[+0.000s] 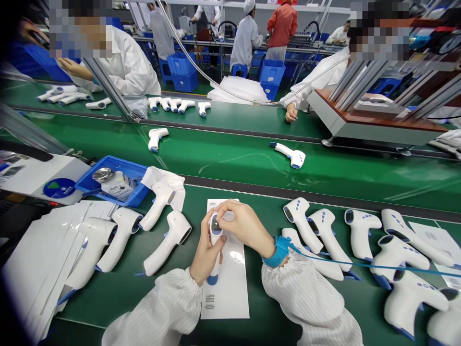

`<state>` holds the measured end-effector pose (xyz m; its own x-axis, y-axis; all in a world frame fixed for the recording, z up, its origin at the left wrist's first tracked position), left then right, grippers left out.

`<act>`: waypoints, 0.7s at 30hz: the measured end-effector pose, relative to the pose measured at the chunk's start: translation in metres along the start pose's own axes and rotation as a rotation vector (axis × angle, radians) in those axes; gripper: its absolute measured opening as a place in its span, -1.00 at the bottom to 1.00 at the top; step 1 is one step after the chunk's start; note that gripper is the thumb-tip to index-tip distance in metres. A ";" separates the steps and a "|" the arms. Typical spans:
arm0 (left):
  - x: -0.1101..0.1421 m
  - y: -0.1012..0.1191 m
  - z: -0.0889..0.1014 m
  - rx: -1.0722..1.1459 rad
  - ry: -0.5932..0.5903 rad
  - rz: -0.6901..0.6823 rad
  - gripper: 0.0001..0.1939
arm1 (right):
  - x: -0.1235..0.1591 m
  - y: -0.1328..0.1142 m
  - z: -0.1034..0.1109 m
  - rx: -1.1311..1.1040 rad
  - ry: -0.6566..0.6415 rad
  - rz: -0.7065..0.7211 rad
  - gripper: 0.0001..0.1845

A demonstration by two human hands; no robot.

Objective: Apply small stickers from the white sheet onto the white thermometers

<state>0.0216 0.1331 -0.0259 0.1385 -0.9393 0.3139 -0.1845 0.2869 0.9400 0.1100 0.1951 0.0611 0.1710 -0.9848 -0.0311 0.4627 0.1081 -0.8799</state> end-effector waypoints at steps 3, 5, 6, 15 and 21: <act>-0.001 0.004 0.002 -0.071 0.001 -0.096 -0.28 | 0.000 -0.001 0.000 -0.002 0.005 -0.005 -0.90; -0.001 0.006 0.002 -0.103 -0.001 -0.136 -0.29 | 0.000 -0.001 0.000 -0.001 0.006 -0.006 -0.90; -0.001 0.007 0.003 -0.105 -0.002 -0.142 -0.29 | 0.000 -0.001 0.000 0.000 0.006 -0.004 -0.90; 0.001 0.006 -0.002 -0.017 -0.043 -0.054 -0.24 | -0.001 0.001 0.001 0.004 0.010 0.016 -0.90; 0.003 0.006 -0.006 -0.004 -0.062 0.019 -0.23 | -0.002 0.001 0.001 -0.001 0.012 0.016 -0.89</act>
<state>0.0267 0.1331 -0.0185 0.0744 -0.9435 0.3228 -0.1831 0.3053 0.9345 0.1106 0.1970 0.0609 0.1681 -0.9844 -0.0511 0.4593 0.1241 -0.8796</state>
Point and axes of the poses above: each hand's wrist, its own x-axis away from the middle knuckle, its own z-axis out of the back of the hand, y = z × x, the point moved 10 cm from there along -x, towards the middle knuckle, and after that the axes turned 11 degrees about y, right-handed, at the moved point
